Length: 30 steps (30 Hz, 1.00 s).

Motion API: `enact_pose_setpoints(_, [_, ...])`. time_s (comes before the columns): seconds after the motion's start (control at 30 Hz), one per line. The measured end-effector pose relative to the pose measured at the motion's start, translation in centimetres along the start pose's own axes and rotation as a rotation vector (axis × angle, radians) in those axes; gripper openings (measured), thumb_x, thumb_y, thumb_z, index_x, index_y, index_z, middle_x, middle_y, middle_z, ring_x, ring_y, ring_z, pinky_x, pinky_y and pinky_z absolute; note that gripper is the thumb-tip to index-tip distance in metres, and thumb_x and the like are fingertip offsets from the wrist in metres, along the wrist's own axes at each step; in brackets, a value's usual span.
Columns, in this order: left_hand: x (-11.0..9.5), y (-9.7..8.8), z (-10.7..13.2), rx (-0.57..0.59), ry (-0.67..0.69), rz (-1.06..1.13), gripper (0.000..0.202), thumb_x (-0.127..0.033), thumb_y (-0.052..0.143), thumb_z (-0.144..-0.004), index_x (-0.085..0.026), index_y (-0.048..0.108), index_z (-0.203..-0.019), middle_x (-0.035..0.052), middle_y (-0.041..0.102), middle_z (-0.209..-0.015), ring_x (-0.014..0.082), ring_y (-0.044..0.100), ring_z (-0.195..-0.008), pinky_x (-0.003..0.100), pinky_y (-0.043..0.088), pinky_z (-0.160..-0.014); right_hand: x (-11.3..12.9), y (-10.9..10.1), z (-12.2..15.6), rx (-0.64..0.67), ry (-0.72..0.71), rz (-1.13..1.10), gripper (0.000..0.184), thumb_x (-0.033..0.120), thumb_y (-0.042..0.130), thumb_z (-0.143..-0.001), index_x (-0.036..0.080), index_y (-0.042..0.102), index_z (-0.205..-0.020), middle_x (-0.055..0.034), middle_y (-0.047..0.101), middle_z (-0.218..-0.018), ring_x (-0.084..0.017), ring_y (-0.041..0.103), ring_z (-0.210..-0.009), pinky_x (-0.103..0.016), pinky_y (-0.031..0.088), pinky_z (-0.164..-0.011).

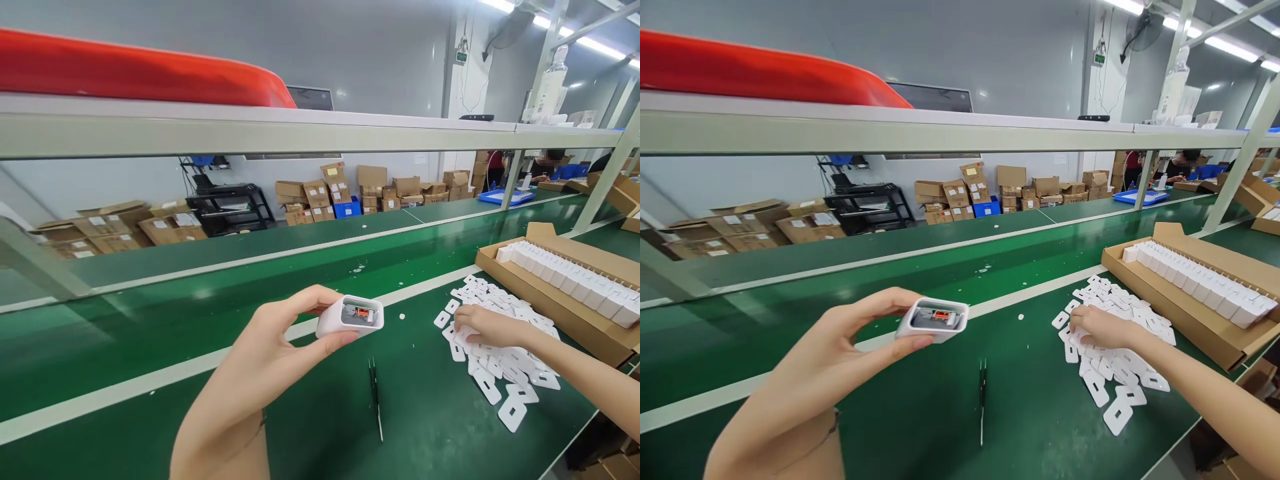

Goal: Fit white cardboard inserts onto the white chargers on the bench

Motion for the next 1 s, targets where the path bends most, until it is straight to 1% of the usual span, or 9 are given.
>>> enact_pose_setpoints(0.2, [0.3, -0.3, 0.2, -0.025, 0.056, 0.049, 0.012, -0.036, 0.070, -0.077, -0.025, 0.067, -0.080, 0.0009, 0.071, -0.077, 0.0161, 0.065, -0.067, 0.014, 0.046, -0.043, 0.3, -0.1, 0.4, -0.043, 0.014, -0.054, 0.023, 0.037, 0.051, -0.088, 0.023, 0.069, -0.093, -0.0088, 0.067, -0.087, -0.027, 0.060, -0.086, -0.040, 0.048, -0.073])
enact_pose_setpoints(0.3, [0.3, -0.5, 0.4, -0.059, 0.129, 0.114, 0.012, -0.027, 0.071, -0.078, -0.026, 0.067, -0.089, 0.0006, 0.073, -0.089, 0.0164, 0.068, -0.079, 0.016, 0.052, -0.058, 2.3, -1.8, -0.3, -0.064, -0.024, -0.127, 0.030, 0.042, 0.047, -0.092, 0.021, 0.068, -0.088, -0.0086, 0.066, -0.090, -0.023, 0.060, -0.081, -0.038, 0.048, -0.072])
enact_pose_setpoints(0.4, [0.2, -0.6, 0.7, -0.135, 0.238, 0.167, 0.023, -0.020, 0.071, -0.079, -0.028, 0.067, -0.100, 0.0006, 0.073, -0.099, 0.0164, 0.068, -0.092, 0.018, 0.055, -0.074, 5.8, -5.3, -2.0, -0.300, -0.075, -0.476, 0.025, 0.042, 0.052, -0.092, 0.021, 0.064, -0.089, -0.0078, 0.067, -0.092, -0.020, 0.060, -0.080, -0.033, 0.049, -0.070])
enact_pose_setpoints(0.53, [0.3, -0.6, 0.8, -0.203, 0.364, 0.227, 0.032, -0.012, 0.068, -0.081, -0.030, 0.064, -0.107, 0.0010, 0.072, -0.108, 0.0173, 0.066, -0.102, 0.023, 0.053, -0.085, 11.1, -8.8, -5.5, -0.644, -0.238, -1.070, 0.020, 0.039, 0.060, -0.088, 0.022, 0.065, -0.099, -0.0014, 0.060, -0.072, -0.013, 0.052, -0.060, -0.023, 0.043, -0.052])
enact_pose_setpoints(0.6, [0.5, -0.5, 0.6, -0.229, 0.400, 0.238, 0.033, -0.011, 0.066, -0.082, -0.030, 0.064, -0.109, 0.0020, 0.071, -0.110, 0.0186, 0.065, -0.105, 0.026, 0.053, -0.087, 13.5, -9.0, -7.5, -0.695, -0.303, -1.290, 0.024, 0.038, 0.057, -0.090, 0.023, 0.066, -0.107, 0.0004, 0.055, -0.068, -0.011, 0.045, -0.057, -0.021, 0.040, -0.049])
enact_pose_setpoints(0.7, [0.9, -0.7, 0.6, -0.263, 0.428, 0.200, 0.034, -0.009, 0.064, -0.082, -0.029, 0.063, -0.110, 0.0040, 0.069, -0.114, 0.0208, 0.064, -0.106, 0.031, 0.053, -0.089, 16.3, -7.9, -9.7, -0.620, -0.394, -1.482, 0.027, 0.038, 0.052, -0.093, 0.025, 0.066, -0.113, 0.0004, 0.053, -0.069, -0.010, 0.044, -0.058, -0.020, 0.041, -0.050])
enact_pose_setpoints(0.83, [1.7, -1.3, 0.7, -0.299, 0.403, 0.153, 0.038, -0.006, 0.062, -0.082, -0.030, 0.062, -0.112, 0.0036, 0.067, -0.116, 0.0203, 0.063, -0.109, 0.031, 0.051, -0.092, 17.7, -6.1, -10.4, -0.490, -0.519, -1.425, 0.027, 0.035, 0.050, -0.095, 0.030, 0.067, -0.116, -0.0014, 0.060, -0.082, -0.011, 0.051, -0.068, -0.021, 0.048, -0.064])
enact_pose_setpoints(0.9, [2.0, -1.5, 0.8, -0.317, 0.389, 0.145, 0.038, -0.007, 0.063, -0.082, -0.031, 0.061, -0.111, 0.0028, 0.067, -0.116, 0.0195, 0.063, -0.109, 0.030, 0.051, -0.092, 17.5, -5.9, -10.0, -0.489, -0.606, -1.290, 0.027, 0.034, 0.048, -0.097, 0.034, 0.066, -0.117, -0.0015, 0.063, -0.092, -0.011, 0.054, -0.077, -0.022, 0.050, -0.074])
enact_pose_setpoints(1.0, [2.3, -1.6, 0.5, -0.341, 0.385, 0.117, 0.035, -0.009, 0.064, -0.083, -0.030, 0.062, -0.110, 0.0038, 0.068, -0.115, 0.0201, 0.063, -0.109, 0.031, 0.051, -0.093, 17.2, -6.1, -9.2, -0.523, -0.698, -0.967, 0.031, 0.028, 0.056, -0.093, 0.041, 0.062, -0.120, -0.0003, 0.064, -0.102, -0.013, 0.058, -0.089, -0.021, 0.050, -0.077])
Point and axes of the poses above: each hand's wrist, its own z-axis away from the middle knuckle, its own y-axis out of the palm, x = y × z, the point moved 4 cm from there along -z, towards the middle knuckle
